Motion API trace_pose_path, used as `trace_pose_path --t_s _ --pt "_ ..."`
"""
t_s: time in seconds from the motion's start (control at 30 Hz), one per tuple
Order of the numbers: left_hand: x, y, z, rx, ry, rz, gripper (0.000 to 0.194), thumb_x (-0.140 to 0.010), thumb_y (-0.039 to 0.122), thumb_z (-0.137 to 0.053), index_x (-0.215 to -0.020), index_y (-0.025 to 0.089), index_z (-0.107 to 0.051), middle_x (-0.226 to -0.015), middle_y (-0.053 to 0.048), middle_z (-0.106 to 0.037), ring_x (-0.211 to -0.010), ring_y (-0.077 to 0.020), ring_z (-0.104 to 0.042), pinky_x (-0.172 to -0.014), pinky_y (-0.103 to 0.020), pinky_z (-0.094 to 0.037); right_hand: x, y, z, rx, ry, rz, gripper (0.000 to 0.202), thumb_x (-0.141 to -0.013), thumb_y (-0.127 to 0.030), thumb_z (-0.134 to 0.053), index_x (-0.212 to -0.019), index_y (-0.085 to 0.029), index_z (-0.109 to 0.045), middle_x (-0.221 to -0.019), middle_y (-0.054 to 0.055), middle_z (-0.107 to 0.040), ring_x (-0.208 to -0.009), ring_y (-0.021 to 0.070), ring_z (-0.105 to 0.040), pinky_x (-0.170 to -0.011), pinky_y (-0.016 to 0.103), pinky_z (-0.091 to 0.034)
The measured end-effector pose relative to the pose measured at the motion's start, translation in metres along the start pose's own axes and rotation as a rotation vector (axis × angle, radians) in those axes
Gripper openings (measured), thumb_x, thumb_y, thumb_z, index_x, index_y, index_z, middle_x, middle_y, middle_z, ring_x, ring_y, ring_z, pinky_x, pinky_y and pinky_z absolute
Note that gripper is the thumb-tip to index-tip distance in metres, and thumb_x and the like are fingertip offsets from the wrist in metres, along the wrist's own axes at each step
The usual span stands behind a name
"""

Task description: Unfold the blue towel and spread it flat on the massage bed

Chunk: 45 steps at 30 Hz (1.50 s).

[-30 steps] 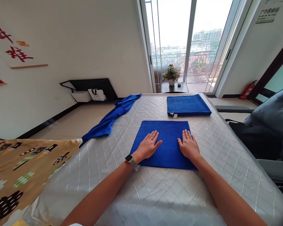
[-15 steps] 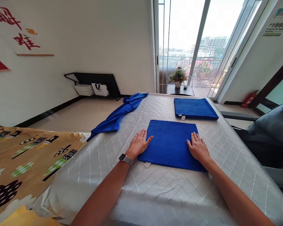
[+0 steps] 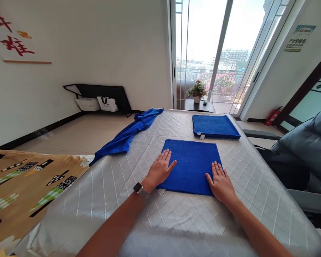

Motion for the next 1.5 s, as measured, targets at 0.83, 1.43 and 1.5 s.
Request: trace_pose_path --t_s 0.83,1.43,1.5 --pt "0.039 0.026 -0.023 0.027 -0.162 -0.067 0.080 -0.104 0.064 -0.018 -0.159 0.009 -0.029 -0.166 -0.013 -0.024 -0.155 -0.0247 -0.023 -0.127 -0.044 -0.023 0.000 0.000 0.004 -0.078 -0.002 0.026 0.073 -0.104 -0.053 -0.025 -0.162 -0.009 -0.019 -0.169 0.008 -0.012 -0.157 0.0221 -0.011 -0.127 0.042 -0.011" --pt "0.060 -0.014 -0.021 0.075 -0.072 0.112 0.085 -0.102 0.067 -0.021 -0.158 0.004 -0.031 -0.166 -0.018 -0.023 -0.154 -0.0276 -0.025 -0.126 -0.044 -0.025 0.026 0.011 -0.009 0.032 0.002 0.039 0.078 -0.102 -0.058 -0.019 -0.163 -0.009 -0.019 -0.169 0.008 -0.010 -0.157 0.0217 -0.008 -0.128 0.042 -0.010" --pt "0.059 -0.014 -0.023 0.068 -0.070 0.115 0.085 -0.102 0.068 -0.020 -0.158 0.005 -0.031 -0.166 -0.017 -0.024 -0.154 -0.0275 -0.025 -0.126 -0.044 -0.024 0.030 0.011 -0.009 0.021 0.009 0.030 0.078 -0.103 -0.058 -0.017 -0.163 -0.009 -0.017 -0.170 0.007 -0.008 -0.157 0.0209 -0.007 -0.128 0.042 -0.010"
Point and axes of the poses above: each hand's wrist, its own x-axis away from the middle knuckle, its own z-axis out of the back of the hand, y = z × x, the point moved 4 cm from there along -x, towards the middle knuckle
